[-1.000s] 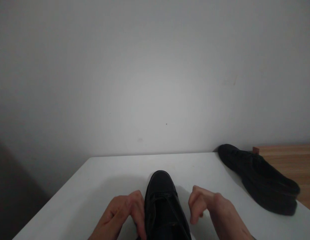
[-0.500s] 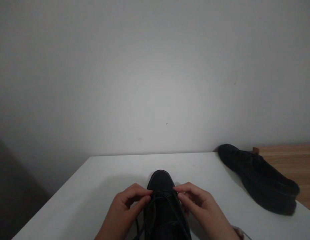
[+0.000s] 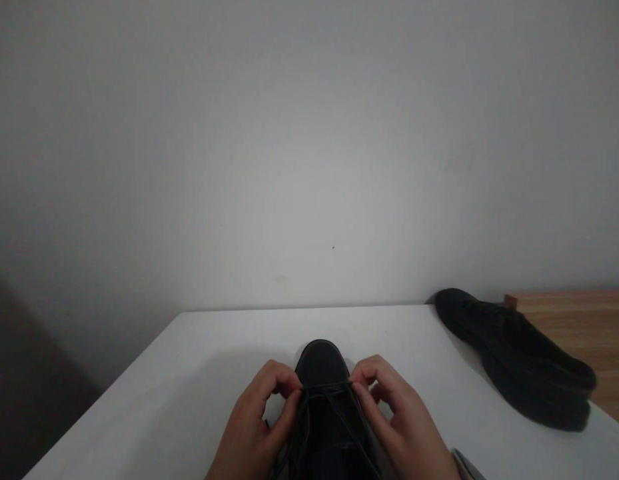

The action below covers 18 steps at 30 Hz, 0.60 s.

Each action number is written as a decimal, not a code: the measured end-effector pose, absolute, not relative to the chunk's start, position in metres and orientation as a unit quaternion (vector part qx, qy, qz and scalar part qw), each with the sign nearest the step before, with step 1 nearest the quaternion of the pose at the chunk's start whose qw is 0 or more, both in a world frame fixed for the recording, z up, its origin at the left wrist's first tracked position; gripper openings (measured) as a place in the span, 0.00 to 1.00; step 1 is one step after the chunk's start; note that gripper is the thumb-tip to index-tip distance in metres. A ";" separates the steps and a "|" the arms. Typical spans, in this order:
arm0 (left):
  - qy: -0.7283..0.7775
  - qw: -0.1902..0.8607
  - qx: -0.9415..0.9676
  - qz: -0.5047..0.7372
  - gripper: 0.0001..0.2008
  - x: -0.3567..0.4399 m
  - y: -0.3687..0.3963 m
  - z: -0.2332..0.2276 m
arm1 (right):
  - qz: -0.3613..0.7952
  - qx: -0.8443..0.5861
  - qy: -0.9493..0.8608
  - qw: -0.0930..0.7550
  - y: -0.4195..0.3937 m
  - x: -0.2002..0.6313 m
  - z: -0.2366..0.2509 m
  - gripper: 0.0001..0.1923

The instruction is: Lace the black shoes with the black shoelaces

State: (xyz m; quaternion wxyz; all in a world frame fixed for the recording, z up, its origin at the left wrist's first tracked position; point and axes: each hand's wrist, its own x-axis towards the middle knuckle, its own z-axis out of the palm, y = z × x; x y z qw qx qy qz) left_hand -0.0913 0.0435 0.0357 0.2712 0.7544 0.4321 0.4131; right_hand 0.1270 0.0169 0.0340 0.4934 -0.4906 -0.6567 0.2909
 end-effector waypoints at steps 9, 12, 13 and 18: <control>0.439 0.302 0.739 0.413 0.07 -0.090 0.037 0.043 | 0.188 -0.478 -0.720 0.466 0.011 0.132 0.041 0.07; 0.426 0.331 0.735 0.412 0.06 -0.091 0.035 0.047 | 0.207 -0.472 -0.706 0.487 0.012 0.132 0.040 0.06; 0.425 0.340 0.735 0.404 0.06 -0.091 0.035 0.047 | 0.214 -0.470 -0.701 0.493 0.012 0.132 0.040 0.08; 0.414 0.366 0.752 0.359 0.07 -0.096 0.043 0.045 | 0.248 -0.461 -0.693 0.495 0.014 0.134 0.040 0.05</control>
